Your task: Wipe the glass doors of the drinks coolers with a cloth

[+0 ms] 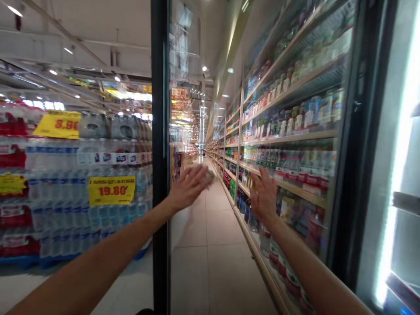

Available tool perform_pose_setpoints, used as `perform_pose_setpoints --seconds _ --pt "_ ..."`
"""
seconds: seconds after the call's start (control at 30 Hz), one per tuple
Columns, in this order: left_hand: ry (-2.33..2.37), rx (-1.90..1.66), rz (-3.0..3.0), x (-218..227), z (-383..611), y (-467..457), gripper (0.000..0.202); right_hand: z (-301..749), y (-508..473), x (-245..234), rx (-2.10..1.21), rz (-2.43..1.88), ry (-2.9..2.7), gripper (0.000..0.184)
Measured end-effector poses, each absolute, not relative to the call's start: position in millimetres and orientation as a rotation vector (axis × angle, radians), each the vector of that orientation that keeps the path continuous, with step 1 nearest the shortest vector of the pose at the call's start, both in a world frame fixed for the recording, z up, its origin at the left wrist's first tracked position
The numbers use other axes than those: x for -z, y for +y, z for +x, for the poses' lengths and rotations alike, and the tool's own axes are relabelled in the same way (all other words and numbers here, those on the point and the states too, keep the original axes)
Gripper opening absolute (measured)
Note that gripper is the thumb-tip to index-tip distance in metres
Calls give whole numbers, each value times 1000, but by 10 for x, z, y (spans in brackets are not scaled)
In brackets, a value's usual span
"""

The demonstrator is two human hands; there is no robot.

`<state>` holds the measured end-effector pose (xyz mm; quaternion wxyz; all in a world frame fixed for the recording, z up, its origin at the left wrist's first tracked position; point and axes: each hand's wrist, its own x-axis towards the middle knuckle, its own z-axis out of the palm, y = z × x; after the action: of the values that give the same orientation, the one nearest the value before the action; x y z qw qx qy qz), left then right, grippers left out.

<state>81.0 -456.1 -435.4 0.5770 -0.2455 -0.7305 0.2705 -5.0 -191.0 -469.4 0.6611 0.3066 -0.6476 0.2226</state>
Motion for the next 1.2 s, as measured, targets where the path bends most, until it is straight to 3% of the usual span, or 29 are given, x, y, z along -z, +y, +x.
perform_pose_setpoints --seconds 0.1,0.27,0.5,0.73,0.97,1.2 --pt "-1656 -514 -363 4365 826 -4598 45 -12 -1960 4679 -525 711 -1475 50" --pt "-1716 -717 -769 4944 917 -4631 40 9 -2006 4687 -504 757 -1468 52" --pt "-1591 -342 -167 4259 759 -4545 48 -16 -2119 4594 -516 758 -1456 52" --pt "-1713 -754 -779 4820 845 -4514 43 1 -2222 4526 -417 785 -1478 52" --pt "-1550 -381 -204 4021 751 -4499 45 -26 -2247 4470 -396 770 -1463 50" --pt "-1657 -771 -739 4251 744 -4417 47 -7 -2197 4446 -401 776 -1446 53"
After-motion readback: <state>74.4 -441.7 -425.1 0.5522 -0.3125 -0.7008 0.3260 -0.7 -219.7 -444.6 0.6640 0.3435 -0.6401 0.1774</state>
